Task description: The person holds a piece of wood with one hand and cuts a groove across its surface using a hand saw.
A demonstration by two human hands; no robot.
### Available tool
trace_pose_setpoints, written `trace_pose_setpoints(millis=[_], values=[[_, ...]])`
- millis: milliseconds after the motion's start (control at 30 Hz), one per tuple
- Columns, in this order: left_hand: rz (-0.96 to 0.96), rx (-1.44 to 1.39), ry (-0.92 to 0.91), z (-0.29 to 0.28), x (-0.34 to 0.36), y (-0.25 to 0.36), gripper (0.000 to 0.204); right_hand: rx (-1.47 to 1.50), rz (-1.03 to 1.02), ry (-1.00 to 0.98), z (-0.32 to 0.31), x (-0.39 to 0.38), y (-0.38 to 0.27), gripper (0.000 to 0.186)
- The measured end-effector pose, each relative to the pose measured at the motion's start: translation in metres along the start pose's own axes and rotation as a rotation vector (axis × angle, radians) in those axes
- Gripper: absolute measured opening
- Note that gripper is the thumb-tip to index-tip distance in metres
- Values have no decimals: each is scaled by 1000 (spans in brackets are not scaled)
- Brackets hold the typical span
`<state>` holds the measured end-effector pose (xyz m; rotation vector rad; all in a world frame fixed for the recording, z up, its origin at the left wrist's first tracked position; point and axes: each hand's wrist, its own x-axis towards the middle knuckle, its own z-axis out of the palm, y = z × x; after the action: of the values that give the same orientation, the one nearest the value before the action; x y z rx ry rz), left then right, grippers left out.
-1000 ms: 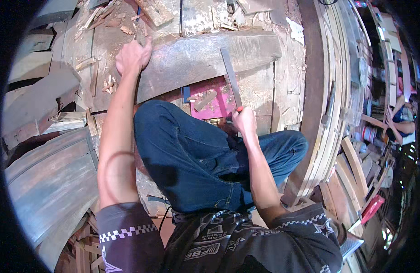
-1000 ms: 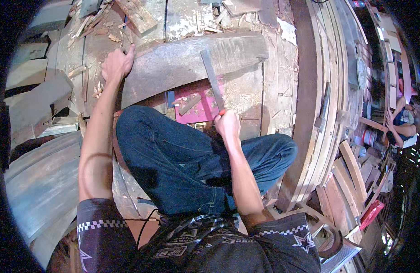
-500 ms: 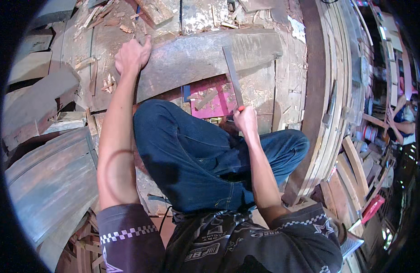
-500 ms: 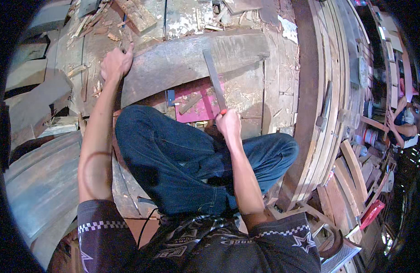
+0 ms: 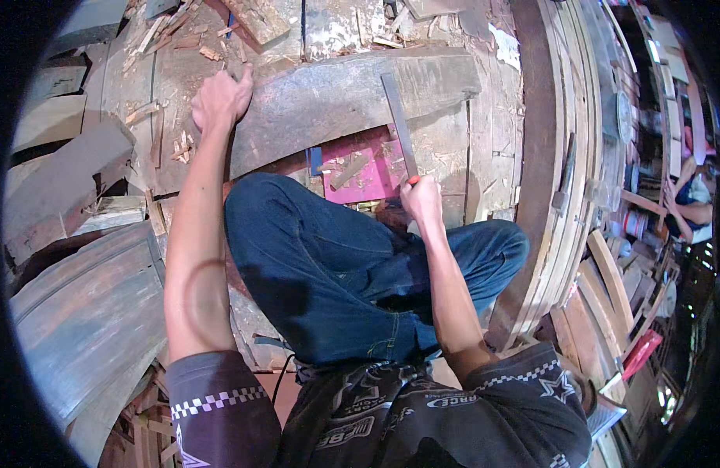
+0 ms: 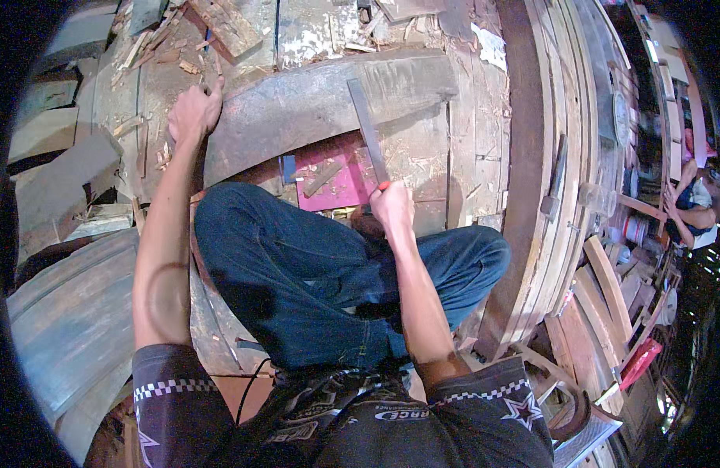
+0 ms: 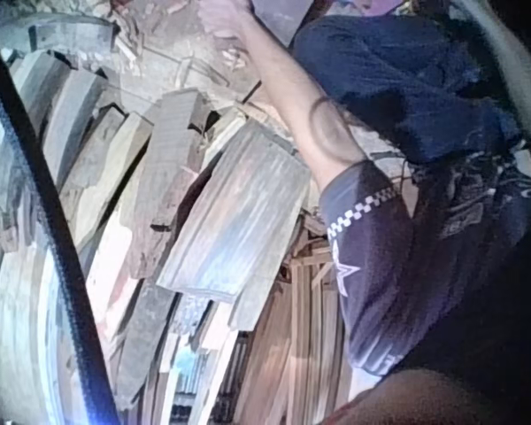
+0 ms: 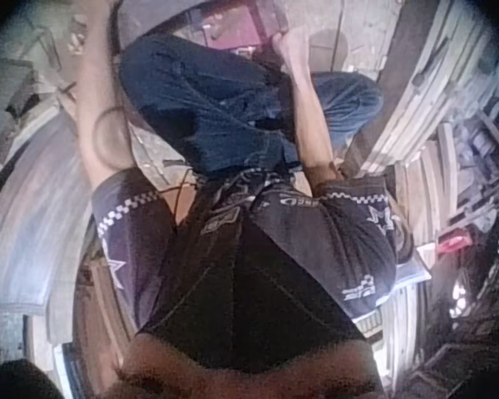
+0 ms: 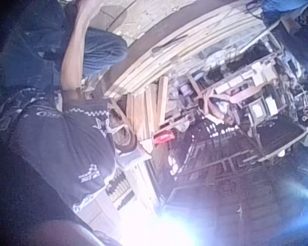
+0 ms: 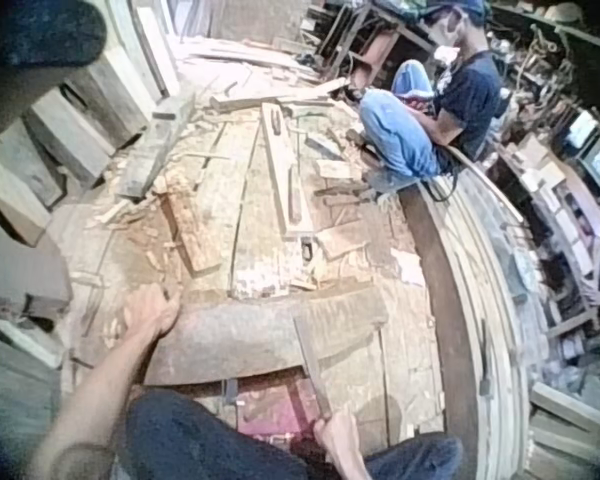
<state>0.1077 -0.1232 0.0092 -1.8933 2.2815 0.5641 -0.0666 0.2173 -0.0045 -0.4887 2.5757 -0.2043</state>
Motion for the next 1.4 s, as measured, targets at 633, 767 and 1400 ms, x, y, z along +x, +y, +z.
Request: trace_pose_setpoints(millis=[633, 767, 1400], values=[[4, 1, 7, 9, 8, -2, 70, 7, -73, 76, -8, 31, -14, 22], [18, 25, -27, 4, 6, 5, 70, 41, -107, 34, -16, 67, -31, 22], [10, -3, 3, 7, 5, 0, 73, 26, -87, 43, -15, 37, -24, 27]])
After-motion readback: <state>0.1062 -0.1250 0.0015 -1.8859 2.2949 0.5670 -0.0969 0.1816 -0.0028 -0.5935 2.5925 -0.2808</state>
